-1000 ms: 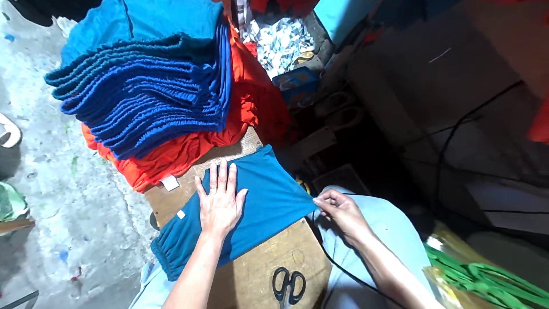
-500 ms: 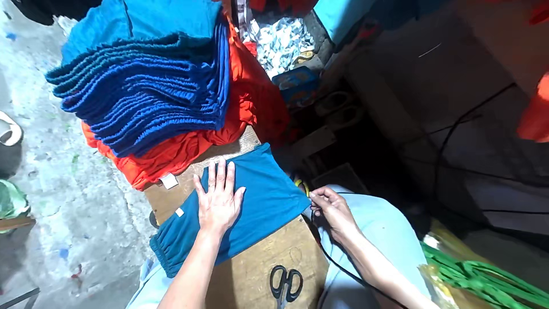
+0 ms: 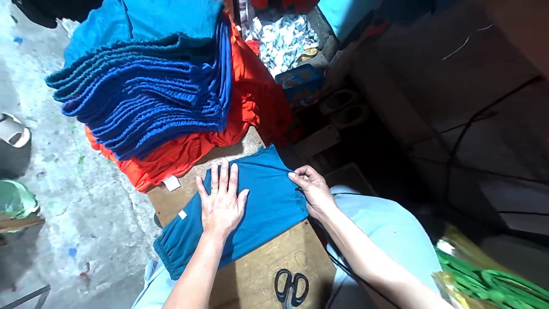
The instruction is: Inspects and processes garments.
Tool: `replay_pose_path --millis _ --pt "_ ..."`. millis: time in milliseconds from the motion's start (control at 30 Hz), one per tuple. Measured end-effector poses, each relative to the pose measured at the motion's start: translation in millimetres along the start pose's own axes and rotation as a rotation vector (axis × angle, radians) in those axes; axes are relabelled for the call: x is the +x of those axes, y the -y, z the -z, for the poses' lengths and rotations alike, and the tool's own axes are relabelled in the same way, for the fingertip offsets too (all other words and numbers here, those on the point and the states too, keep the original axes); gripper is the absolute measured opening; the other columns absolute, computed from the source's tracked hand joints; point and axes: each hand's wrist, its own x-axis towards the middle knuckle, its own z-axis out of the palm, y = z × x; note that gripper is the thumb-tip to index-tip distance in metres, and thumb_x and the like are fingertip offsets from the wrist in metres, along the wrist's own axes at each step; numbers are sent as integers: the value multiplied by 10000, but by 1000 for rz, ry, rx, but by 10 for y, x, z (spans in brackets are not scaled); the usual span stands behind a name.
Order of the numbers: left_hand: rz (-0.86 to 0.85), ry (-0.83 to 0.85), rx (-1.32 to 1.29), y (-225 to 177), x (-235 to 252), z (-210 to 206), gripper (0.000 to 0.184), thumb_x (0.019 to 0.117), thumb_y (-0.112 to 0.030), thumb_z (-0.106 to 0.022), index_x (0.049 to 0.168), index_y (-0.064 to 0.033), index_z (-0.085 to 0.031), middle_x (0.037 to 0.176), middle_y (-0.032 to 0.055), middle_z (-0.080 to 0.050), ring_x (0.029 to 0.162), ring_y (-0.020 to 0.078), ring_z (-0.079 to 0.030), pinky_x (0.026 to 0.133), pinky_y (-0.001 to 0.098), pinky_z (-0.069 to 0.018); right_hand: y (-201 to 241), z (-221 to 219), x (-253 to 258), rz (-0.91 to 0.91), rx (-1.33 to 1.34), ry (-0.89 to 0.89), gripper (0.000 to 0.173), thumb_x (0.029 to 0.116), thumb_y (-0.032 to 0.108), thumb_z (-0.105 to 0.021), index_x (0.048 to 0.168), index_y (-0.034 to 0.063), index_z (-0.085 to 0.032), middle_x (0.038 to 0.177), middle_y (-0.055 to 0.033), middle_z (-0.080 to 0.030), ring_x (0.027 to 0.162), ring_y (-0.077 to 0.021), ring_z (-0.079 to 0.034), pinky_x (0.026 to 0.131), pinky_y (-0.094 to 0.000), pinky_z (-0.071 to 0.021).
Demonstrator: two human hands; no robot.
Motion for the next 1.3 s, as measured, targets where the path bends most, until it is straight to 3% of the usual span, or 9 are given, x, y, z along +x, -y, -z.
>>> replay_pose_path --millis 267,500,667,800,900,967,1067,1167,1300 --pt "4 -2 -2 -5 6 -11 672 1061 -512 -242 1610 -136 -339 1687 101 -249 1566 335 -180 1172 717 -80 227 153 19 -106 -158 350 204 931 -41 -657 1100 51 -589 838 -40 -684 712 -90 -667 664 -257 -574" --pt "9 28 7 -13 6 13 663 1062 -501 -245 1610 -141 -339 1694 94 -230 1568 334 -168 1178 707 -76 170 300 74 65 -321 62 80 970 42 -657 931 57 -590 669 17 -557 544 -31 -503 529 -183 -440" --pt "10 27 11 -12 9 10 667 1062 -505 -242 1609 -136 -340 1691 100 -238 1564 344 -181 1175 713 -80 54 241 -67 578 -737 -15 354 992 202 -643 1263 -23 -609 1181 -185 -658 1085 -299 -648 930 -504 -534" --pt "10 27 4 -21 8 11 669 1060 -502 -252 1608 -129 -341 1691 94 -241 1564 337 -184 1171 716 -81 -10 -128 36 919 -1081 287 533 1012 468 -504 1434 158 -606 1539 -117 -506 1473 -393 -381 1136 -682 -286" --pt "15 33 6 -26 13 14 664 1058 -498 -263 1611 -139 -336 1690 90 -243 1562 333 -194 1169 716 -87 71 -174 273 795 -1176 334 553 1055 485 -419 1556 256 -464 1652 -75 -347 1541 -407 -227 1127 -783 -128" --pt "19 51 5 -29 20 25 662 1060 -500 -264 1618 -148 -321 1697 84 -225 1566 331 -180 1171 716 -80 157 -93 384 526 -1075 259 597 1086 472 -339 1598 167 -378 1664 -117 -309 1554 -406 -181 1170 -741 -98" --pt "13 50 6 -26 16 26 660 1061 -497 -256 1617 -148 -322 1697 84 -225 1566 335 -180 1174 711 -79 197 126 466 211 -730 91 578 1119 414 -295 1539 43 -436 1579 -200 -423 1485 -379 -357 1191 -603 -261" --pt "5 44 4 -21 5 19 663 1065 -505 -241 1613 -143 -332 1693 90 -233 1564 341 -182 1175 711 -84 99 261 286 -37 -431 166 587 1111 475 -267 1462 62 -492 1365 -156 -601 1222 -282 -586 971 -492 -481" --pt "2 32 -6 -4 15 7 664 1065 -508 -254 1614 -142 -330 1694 97 -230 1566 343 -172 1171 717 -82 83 293 -95 -122 -334 233 228 1055 187 -561 1208 38 -639 1008 -76 -670 879 -131 -643 801 -335 -536"
